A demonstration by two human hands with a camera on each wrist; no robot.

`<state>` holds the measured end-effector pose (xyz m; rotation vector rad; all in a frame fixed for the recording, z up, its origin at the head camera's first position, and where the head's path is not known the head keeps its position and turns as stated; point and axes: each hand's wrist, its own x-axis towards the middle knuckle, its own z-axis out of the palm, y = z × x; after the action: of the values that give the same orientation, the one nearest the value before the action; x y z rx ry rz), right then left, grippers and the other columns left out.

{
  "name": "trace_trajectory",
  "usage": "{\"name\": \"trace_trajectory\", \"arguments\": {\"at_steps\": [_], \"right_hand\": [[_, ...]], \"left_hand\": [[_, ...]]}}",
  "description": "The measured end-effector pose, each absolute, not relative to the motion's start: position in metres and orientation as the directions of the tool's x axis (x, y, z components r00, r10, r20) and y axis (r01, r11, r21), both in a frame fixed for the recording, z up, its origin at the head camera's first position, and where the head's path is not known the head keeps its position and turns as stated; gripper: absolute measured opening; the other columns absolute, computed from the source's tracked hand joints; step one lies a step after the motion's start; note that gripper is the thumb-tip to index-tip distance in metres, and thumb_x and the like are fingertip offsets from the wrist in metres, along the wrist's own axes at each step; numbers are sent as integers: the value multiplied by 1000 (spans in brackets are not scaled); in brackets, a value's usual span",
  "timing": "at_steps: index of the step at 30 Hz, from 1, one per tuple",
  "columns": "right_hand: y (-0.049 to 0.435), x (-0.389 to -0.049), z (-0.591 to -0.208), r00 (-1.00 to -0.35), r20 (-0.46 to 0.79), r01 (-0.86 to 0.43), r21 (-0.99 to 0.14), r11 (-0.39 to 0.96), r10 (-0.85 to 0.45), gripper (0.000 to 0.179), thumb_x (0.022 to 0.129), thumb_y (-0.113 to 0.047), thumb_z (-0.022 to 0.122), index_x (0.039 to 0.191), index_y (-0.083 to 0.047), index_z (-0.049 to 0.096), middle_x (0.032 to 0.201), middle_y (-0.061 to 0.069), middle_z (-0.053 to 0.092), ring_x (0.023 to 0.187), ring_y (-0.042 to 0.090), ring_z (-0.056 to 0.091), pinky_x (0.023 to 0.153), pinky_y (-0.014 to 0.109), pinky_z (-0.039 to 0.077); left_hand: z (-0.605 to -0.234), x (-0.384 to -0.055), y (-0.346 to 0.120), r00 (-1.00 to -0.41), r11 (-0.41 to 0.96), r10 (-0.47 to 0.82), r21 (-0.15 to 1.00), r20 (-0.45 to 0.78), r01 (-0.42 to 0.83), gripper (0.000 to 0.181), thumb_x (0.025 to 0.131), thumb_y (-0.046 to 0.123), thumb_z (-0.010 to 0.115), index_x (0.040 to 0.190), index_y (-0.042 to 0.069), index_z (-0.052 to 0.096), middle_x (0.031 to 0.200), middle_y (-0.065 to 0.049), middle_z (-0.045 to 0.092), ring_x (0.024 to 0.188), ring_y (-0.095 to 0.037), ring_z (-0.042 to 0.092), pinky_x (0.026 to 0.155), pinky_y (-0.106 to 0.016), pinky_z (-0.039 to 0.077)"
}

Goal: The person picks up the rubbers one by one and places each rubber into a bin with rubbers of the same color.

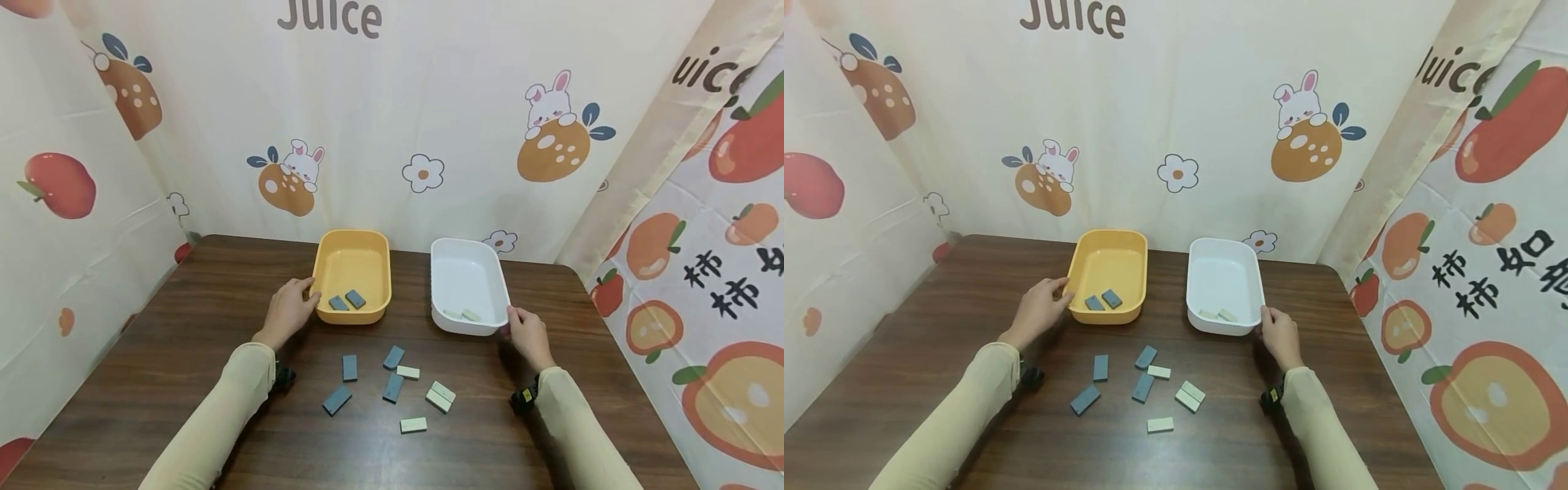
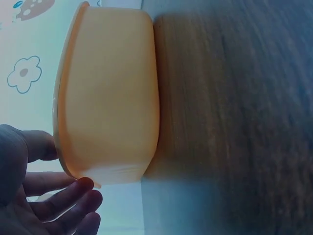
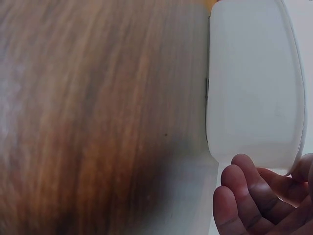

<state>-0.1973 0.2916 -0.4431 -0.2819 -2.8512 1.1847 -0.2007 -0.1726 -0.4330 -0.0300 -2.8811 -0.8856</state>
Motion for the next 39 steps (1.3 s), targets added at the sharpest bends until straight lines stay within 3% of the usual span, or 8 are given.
{"name": "trace_trajectory", "arguments": {"at_steps": [7,16,22,27,31,39], "right_hand": [[293,-197,-443,-983,-36,152,-702,696,179,54,104,-38,35,97,5,67,72,12,69,59,12,61,57,27,48],[297,-190,-441,-980,-68,181,-691,700,187,65,103,-50,34,94,4,68,77,14,70,63,13,62,61,26,49],[296,-185,-429,-981,12,132,-684,718,192,55,102,-43,43,100,5,71,76,16,71,59,10,61,58,27,48],[294,-180,-423,-973,63,128,-652,747,222,47,100,-38,50,93,4,72,68,10,67,60,13,55,56,27,44],[291,-176,-421,-973,71,125,-646,753,222,48,99,-38,51,90,3,73,70,14,68,60,12,54,55,26,43],[278,-174,-419,-998,17,36,-684,729,66,33,98,-26,57,97,4,70,77,14,66,64,12,56,57,24,45]], "left_hand": [[-437,-197,-173,-988,818,-31,571,149,61,46,98,23,54,138,0,52,108,-19,64,88,-30,61,74,-43,49],[-440,-197,-171,-985,814,-55,579,166,52,42,98,22,54,135,1,56,113,-19,66,85,-28,61,74,-43,50],[-438,-196,-171,-984,797,-75,603,162,38,43,98,21,54,135,0,56,113,-19,66,94,-31,63,80,-46,51],[-438,-196,-171,-983,791,-87,611,160,29,43,98,21,54,135,0,56,111,-19,66,95,-32,63,80,-46,51],[-440,-196,-170,-983,792,-88,610,162,29,42,98,21,54,135,0,56,111,-18,66,95,-31,64,81,-46,51],[-442,-197,-171,-983,789,-86,614,162,32,43,99,21,54,136,1,55,114,-19,66,98,-32,64,82,-46,51]]}}
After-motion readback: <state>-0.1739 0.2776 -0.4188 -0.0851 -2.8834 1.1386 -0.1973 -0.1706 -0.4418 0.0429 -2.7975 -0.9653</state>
